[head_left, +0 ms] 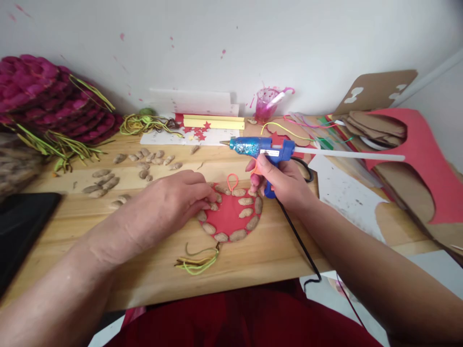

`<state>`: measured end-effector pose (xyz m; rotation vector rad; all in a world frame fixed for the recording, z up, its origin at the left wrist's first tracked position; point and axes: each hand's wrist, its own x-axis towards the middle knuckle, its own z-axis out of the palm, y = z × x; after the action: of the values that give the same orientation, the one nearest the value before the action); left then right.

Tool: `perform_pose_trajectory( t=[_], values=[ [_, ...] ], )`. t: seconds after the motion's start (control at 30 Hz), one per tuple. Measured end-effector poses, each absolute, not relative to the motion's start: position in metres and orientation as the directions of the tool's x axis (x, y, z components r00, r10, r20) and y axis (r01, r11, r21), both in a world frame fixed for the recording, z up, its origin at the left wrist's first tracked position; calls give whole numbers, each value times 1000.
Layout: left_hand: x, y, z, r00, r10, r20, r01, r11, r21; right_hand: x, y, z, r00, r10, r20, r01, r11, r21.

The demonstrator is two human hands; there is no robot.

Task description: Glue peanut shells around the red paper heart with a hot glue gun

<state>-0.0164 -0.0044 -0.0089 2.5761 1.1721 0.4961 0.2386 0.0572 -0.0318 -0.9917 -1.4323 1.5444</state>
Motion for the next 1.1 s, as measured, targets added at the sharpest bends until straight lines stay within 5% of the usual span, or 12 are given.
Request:
perform_pose_trajectory(
  t=[1.1],
  values=[
    [-27, 2, 0, 537, 819, 201, 730, -571, 375, 238, 57, -28, -363, 930, -54, 47, -39, -998]
  ],
)
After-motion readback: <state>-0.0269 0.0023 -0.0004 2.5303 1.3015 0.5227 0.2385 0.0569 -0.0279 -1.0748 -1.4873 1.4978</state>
